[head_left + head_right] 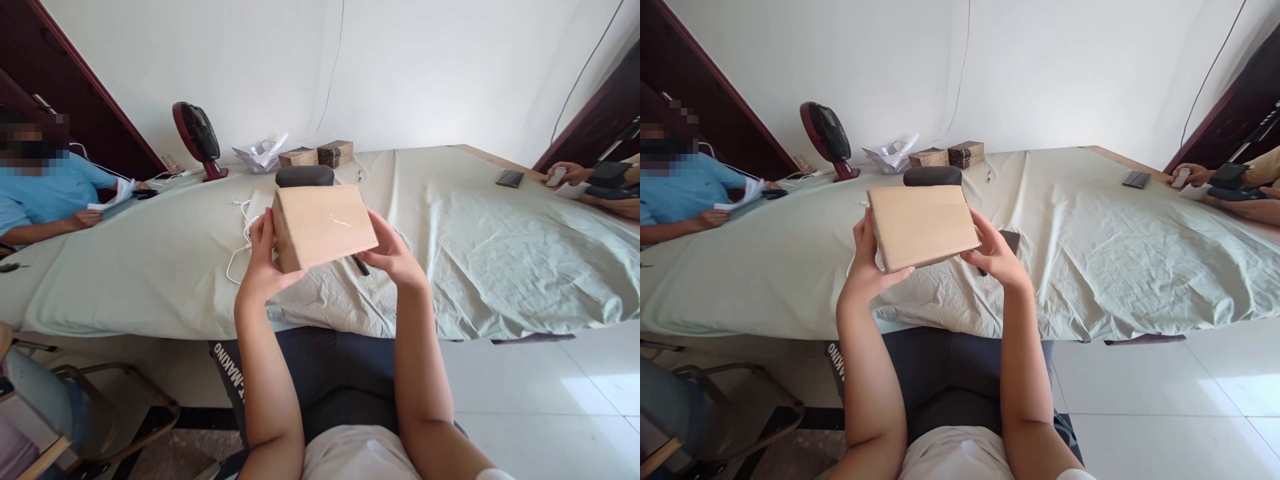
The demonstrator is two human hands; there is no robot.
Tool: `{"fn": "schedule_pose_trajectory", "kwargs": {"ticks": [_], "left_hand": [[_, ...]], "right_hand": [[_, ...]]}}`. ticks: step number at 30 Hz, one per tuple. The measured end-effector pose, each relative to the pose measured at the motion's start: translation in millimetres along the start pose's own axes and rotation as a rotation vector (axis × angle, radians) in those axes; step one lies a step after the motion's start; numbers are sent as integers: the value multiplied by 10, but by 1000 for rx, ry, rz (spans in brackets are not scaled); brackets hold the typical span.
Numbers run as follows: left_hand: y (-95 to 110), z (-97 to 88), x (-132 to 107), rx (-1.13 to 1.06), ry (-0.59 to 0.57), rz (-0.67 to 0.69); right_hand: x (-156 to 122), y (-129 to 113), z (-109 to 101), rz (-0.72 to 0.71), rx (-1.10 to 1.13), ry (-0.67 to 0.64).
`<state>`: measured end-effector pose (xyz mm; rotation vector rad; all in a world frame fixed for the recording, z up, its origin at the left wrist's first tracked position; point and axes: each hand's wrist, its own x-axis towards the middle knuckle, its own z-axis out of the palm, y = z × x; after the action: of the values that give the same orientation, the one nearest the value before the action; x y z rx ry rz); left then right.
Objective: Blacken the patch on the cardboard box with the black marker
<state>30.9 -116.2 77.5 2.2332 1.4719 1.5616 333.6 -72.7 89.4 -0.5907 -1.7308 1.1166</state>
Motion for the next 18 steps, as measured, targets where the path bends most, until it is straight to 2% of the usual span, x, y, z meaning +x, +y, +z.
{"fn": "schedule_pose_trajectory", "kwargs": {"ticks": [3, 6, 11, 15, 18], "left_hand": [[142, 30, 58, 163, -17, 115], [293, 99, 98, 274, -53, 197], [432, 189, 113, 307, -64, 208], [386, 133, 103, 191, -78, 202], [255, -18, 58, -31, 12, 88]], "right_hand": [[-11, -101, 50, 106, -104, 70], [10, -208, 134, 166, -158, 73], [58, -248, 224, 204, -195, 79], [58, -184, 216, 99, -276, 210], [24, -151, 126, 6, -275, 266]]}}
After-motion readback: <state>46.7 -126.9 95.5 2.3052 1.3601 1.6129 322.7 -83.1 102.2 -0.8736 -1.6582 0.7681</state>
